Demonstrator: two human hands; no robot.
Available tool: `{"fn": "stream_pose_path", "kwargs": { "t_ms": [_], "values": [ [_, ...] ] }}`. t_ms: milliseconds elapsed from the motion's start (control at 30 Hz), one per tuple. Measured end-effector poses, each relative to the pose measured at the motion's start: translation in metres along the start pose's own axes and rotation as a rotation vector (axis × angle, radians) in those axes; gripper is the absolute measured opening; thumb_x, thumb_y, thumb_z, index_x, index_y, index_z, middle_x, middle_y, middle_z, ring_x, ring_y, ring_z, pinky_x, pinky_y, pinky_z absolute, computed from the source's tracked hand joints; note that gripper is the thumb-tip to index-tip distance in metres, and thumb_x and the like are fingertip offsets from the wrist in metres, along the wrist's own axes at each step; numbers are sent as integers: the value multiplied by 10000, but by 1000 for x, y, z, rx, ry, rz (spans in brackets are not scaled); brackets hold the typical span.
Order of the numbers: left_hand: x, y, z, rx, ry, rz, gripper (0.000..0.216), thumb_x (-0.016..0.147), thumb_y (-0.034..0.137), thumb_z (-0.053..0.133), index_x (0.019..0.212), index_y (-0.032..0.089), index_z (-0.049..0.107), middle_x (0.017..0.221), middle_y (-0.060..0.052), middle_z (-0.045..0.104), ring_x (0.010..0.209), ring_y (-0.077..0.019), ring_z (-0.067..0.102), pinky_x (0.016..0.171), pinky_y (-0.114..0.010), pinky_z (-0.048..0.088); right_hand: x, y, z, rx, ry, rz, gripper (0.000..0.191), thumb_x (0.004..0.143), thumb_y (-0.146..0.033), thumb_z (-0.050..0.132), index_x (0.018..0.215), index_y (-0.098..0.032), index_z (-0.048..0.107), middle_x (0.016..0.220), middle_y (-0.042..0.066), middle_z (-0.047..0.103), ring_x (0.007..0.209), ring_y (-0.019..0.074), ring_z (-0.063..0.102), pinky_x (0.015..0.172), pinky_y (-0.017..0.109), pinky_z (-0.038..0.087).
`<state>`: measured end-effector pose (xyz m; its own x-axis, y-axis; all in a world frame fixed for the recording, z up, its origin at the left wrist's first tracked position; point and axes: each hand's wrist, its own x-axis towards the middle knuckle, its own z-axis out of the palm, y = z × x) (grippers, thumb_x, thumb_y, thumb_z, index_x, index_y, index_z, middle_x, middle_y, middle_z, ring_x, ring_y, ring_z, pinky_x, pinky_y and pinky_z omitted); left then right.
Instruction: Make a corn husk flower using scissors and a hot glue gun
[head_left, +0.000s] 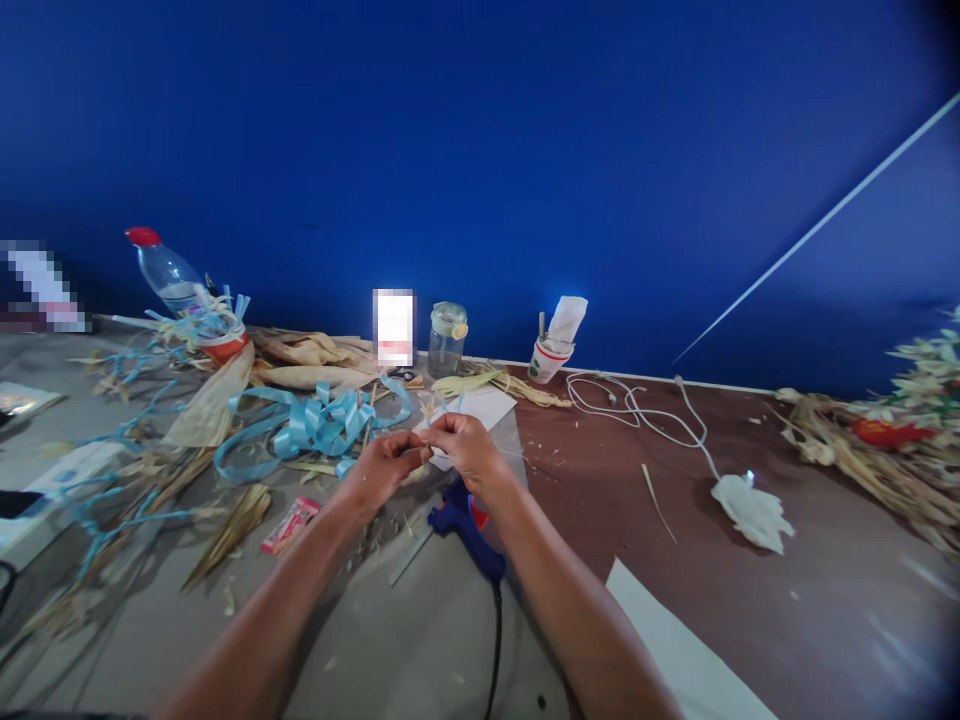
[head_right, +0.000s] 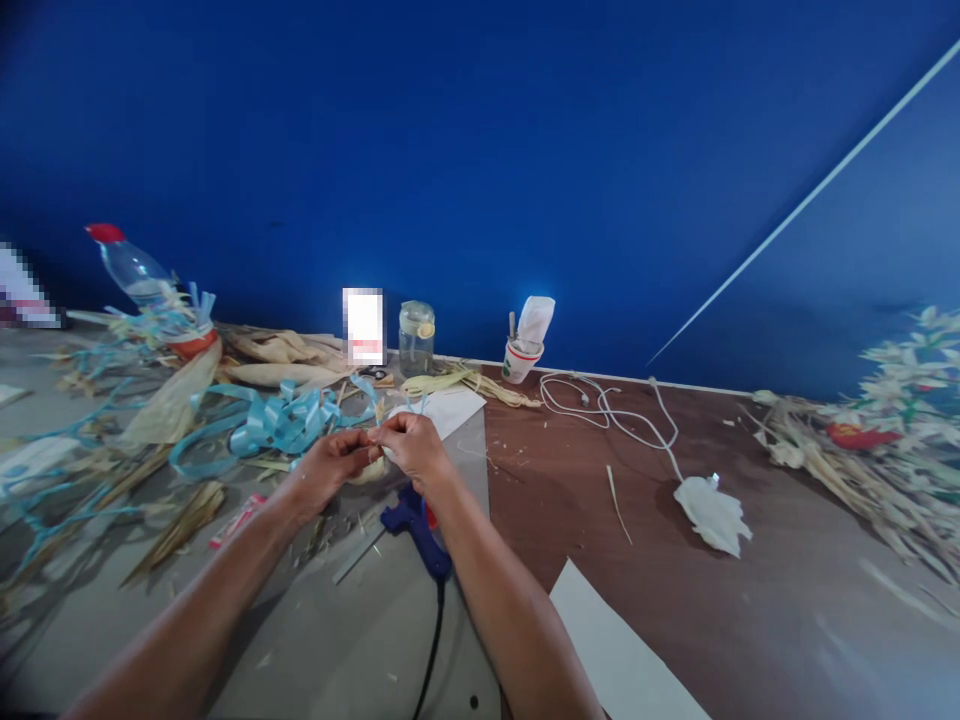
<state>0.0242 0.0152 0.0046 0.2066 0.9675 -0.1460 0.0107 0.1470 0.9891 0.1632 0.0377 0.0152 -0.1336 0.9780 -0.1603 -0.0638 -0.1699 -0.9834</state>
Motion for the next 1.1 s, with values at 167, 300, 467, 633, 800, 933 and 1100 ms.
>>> {"fn": "stream_pose_path", "kwargs": {
  "t_ms": [167, 300, 467, 633, 800, 933, 1100],
  "values": [
    [0, 3, -4, -121, -150, -28, 420, 643, 505, 734, 816, 125, 686, 544, 54, 407, 486, -64, 291, 475, -224, 211, -3, -8, -5, 70, -66, 21, 291, 527, -393, 778, 521, -185, 574, 474, -49, 537, 508, 97, 431, 571, 252, 330],
    [0, 5, -5, -192, -130, -62, 423, 582, 457, 802, 840, 140, 695, 582, 46, 471, 482, -55, 315, 468, -215, 249, -3, -11, -7, 112, -84, 47, 291, 475, -363, 796, 501, -179, 572, 472, -55, 529, 490, 79, 375, 543, 248, 277],
    [1, 1, -7, -227, -88, 1, 352, 646, 423, 781, 859, 153, 705, 730, -5, 595, 588, -88, 456, 554, -223, 374, -3, -12, -11, 158, -137, 77, 284, 473, -357, 802, 543, -166, 605, 488, -58, 510, 487, 70, 324, 518, 249, 206],
    [2, 0, -6, -315, 5, 13, 311, 630, 397, 804, 787, 151, 696, 802, -36, 641, 749, -142, 554, 673, -253, 463, -4, -13, -12, 171, -169, 85, 314, 468, -378, 821, 545, -156, 614, 447, -75, 454, 478, 64, 295, 513, 255, 169],
    [-1, 6, -3, -421, 81, 27, 327, 589, 361, 838, 810, 156, 710, 768, -35, 681, 749, -145, 612, 698, -240, 474, -6, -14, -11, 208, -215, 128, 338, 443, -380, 842, 549, -148, 619, 469, -62, 495, 483, 59, 329, 518, 248, 192],
    [-3, 8, -4, -460, 66, -23, 356, 541, 320, 869, 812, 143, 720, 689, -29, 672, 646, -109, 589, 545, -175, 418, -7, -15, -10, 205, -283, 158, 337, 443, -383, 851, 548, -143, 638, 499, -43, 537, 491, 59, 362, 522, 243, 219],
    [-2, 8, -4, -509, 38, -58, 366, 510, 332, 881, 767, 126, 721, 621, -16, 646, 564, -85, 555, 468, -157, 382, -8, -15, -9, 212, -309, 192, 346, 422, -380, 874, 528, -152, 636, 502, -41, 555, 499, 61, 376, 521, 233, 234]
  ]
}}
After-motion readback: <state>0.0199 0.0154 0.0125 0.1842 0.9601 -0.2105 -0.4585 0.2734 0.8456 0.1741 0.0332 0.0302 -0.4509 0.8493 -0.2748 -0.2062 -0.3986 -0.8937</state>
